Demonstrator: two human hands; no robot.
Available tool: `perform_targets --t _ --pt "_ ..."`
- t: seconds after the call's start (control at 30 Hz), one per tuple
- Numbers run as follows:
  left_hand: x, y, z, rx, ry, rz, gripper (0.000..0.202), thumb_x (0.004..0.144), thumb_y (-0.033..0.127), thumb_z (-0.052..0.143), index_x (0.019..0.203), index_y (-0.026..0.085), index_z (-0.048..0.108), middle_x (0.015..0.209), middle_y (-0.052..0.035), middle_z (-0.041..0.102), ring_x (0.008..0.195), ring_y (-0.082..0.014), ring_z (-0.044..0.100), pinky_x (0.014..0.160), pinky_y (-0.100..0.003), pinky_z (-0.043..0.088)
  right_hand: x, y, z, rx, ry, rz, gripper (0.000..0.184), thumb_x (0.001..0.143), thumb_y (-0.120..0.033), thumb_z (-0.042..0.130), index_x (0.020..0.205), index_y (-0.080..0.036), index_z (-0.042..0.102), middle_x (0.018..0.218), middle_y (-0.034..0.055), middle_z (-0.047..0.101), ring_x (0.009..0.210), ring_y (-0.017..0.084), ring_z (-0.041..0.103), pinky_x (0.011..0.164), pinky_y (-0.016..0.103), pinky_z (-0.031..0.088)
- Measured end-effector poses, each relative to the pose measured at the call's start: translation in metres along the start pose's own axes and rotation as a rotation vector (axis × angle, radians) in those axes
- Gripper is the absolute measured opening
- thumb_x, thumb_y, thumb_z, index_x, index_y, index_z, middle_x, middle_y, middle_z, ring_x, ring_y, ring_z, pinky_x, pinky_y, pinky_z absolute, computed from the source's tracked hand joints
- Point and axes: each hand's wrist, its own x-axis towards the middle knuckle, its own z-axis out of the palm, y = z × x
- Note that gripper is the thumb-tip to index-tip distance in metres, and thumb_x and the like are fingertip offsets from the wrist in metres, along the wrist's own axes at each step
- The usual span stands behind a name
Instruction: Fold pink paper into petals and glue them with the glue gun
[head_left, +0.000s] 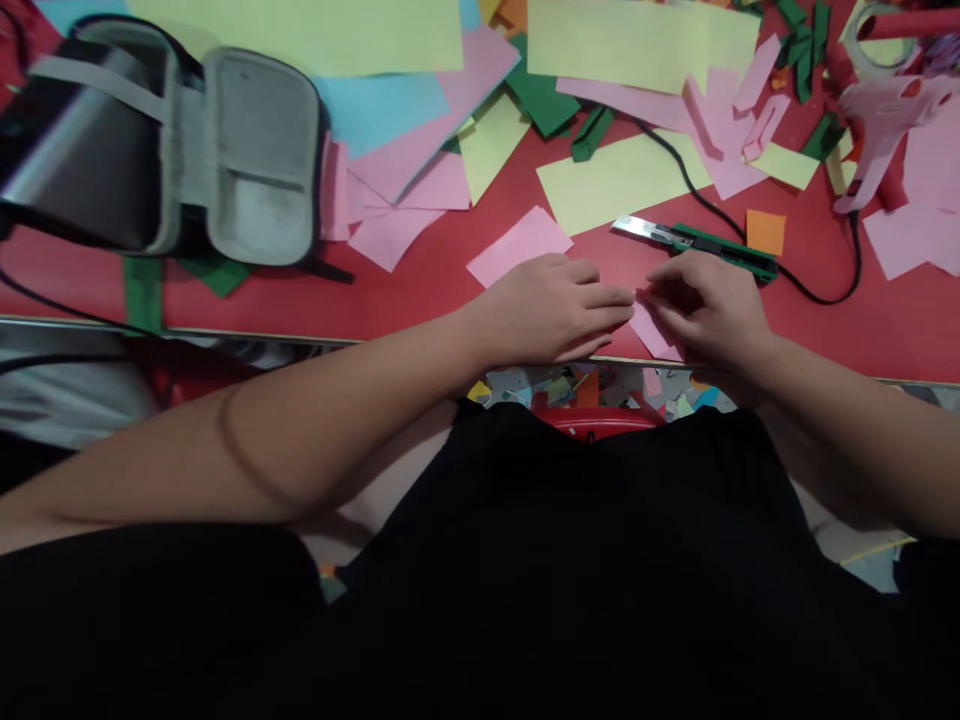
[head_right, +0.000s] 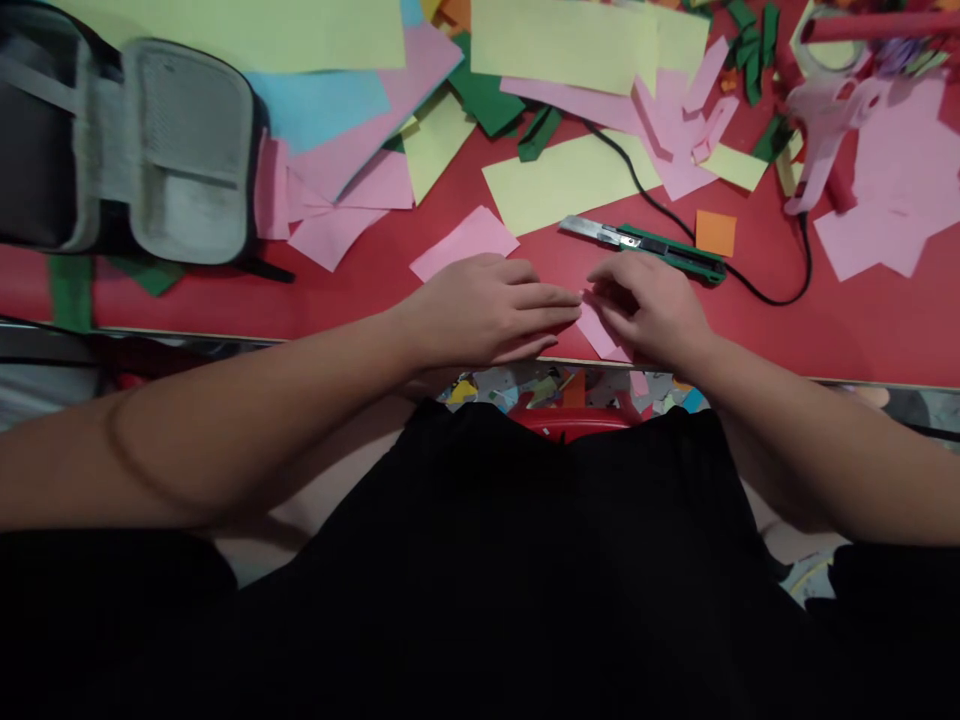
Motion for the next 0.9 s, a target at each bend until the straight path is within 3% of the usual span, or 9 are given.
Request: perform_targets --t 0.2,0.4,0.67,0.77,0.9 --pt "0.005 0.0 -0.001 -0.006 -0.036 -0.018 0.04 0.123 0.034 0.061 0.154 0.028 0.085 0.15 -0.0102 0.088 0.117 -0.0297 0.08 0.092 -0.047 0.061 0.001 0.017 -0.001 -0.013 -0.056 -0.208 0.022 0.118 -0.04 0.069 0.109 -0.031 0.087 0.101 0.0069 0.09 0.101 0.03 0.082 0.099 0.049 0.065" --pt "0.008 -0.002 0.0 -0.159 -0.068 -0.093 0.042 0.119 0.034 0.062 0.154 0.031 0.086 0.159 -0.0096 0.085 0.124 -0.0329 0.08 0.103 -0.053 0.063 0.008 0.016 -0.017 -0.046 -0.222 -0.094 0.024 0.115 -0.044 0.068 0.108 -0.037 0.09 0.114 0.0078 0.094 0.116 0.037 0.083 0.112 0.062 0.063" --pt "0.01 -0.006 -0.006 -0.3 -0.077 -0.065 0.043 0.122 0.036 0.059 0.155 0.028 0.086 0.17 -0.0058 0.083 0.127 -0.0343 0.078 0.113 -0.057 0.062 0.005 0.014 -0.017 -0.007 -0.21 -0.094 0.033 0.12 -0.049 0.063 0.109 -0.036 0.091 0.116 0.0076 0.095 0.119 0.036 0.085 0.116 0.061 0.064" --pt "0.012 -0.004 -0.011 -0.256 -0.147 -0.067 0.046 0.124 0.036 0.054 0.16 0.025 0.082 0.177 -0.0063 0.078 0.129 -0.0332 0.074 0.115 -0.057 0.061 0.005 0.016 -0.015 0.012 -0.195 -0.138 0.034 0.121 -0.045 0.061 0.109 -0.035 0.091 0.117 0.008 0.095 0.118 0.035 0.085 0.115 0.06 0.064" --pt "0.014 -0.003 -0.016 -0.12 -0.218 -0.025 0.05 0.128 0.035 0.046 0.166 0.022 0.077 0.179 -0.0062 0.076 0.134 -0.0346 0.072 0.113 -0.055 0.061 0.007 0.015 -0.016 -0.001 -0.232 -0.08 0.029 0.117 -0.049 0.067 0.109 -0.037 0.092 0.116 0.0077 0.095 0.119 0.037 0.084 0.116 0.063 0.064"
